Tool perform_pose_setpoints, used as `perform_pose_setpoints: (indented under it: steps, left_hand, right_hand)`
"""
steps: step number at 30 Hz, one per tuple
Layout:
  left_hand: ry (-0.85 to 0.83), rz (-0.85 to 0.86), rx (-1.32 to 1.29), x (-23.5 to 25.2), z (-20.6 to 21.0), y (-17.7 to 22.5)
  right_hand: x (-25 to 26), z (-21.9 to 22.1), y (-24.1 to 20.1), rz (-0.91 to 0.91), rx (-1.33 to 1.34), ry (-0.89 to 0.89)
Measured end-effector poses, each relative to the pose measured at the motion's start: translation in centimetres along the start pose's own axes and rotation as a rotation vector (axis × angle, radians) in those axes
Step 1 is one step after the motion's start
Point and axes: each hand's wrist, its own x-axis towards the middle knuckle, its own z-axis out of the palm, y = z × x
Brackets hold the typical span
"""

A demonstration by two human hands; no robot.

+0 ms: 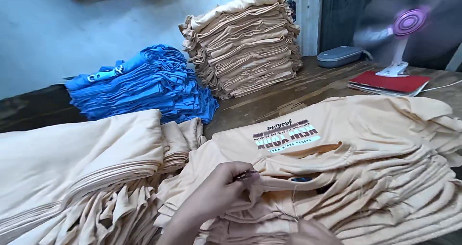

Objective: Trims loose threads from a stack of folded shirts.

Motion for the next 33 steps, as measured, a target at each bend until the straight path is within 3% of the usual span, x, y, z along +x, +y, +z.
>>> perform_pose_setpoints:
  steps: [2, 4, 7, 10, 14, 20, 23, 27, 30, 33]
  left_hand:
    - [-0.028, -0.012, -0.065, -0.1, -0.1, 0.1]
    - [-0.043, -0.017, -0.094, -0.1, 0.1, 0.1]
    - [-0.044, -0.02, -0.114, -0.4, 0.2, 0.1]
    - [-0.052, 0.008, -0.16, -0.6, 0.1, -0.1]
    - [-0.094, -0.007, -0.247, -0.6, 0.8, -0.3]
    - [-0.101, 0.015, -0.211, -1.0, 1.4, -1.0]
    - [0.076, 0.09, -0.157, -2.1, 1.6, -0.9]
    - [0.432, 0.317, 0.253, -4.3, 1.9, -0.4]
    - [0.547, 0.436, 0.536, -5.2, 3.5, 0.5]
    - [0.633, 0.483, 0.648, -4.8, 5.2, 0.2]
  right_hand:
    - [1.6, 0.1, -0.4, 0.051, -0.104, 0.162]
    - [3.0, 1.6, 0.0, 0.076, -0.236, 0.2]
    - [2.7, 3.5, 1.0, -0.038, -0.181, 0.037]
    - [1.7, 2.0, 0.5, -0.094, 0.012, -0.096]
    - [2.9, 2.3, 1.2, -0.173, -0.148, 0.304]
    - [3.7, 3.8, 2.7, -0.228, -0.296, 0.354]
    - [2.8, 3.4, 2.8, -0.128, -0.208, 0.349]
    - [1.6, 3.2, 2.8, -0.096, -0.158, 0.404]
    - [1.3, 3.4, 2.8, -0.116, -0.186, 0.44]
    - [1.2, 3.5, 2.7, -0.175, -0.13, 0.433]
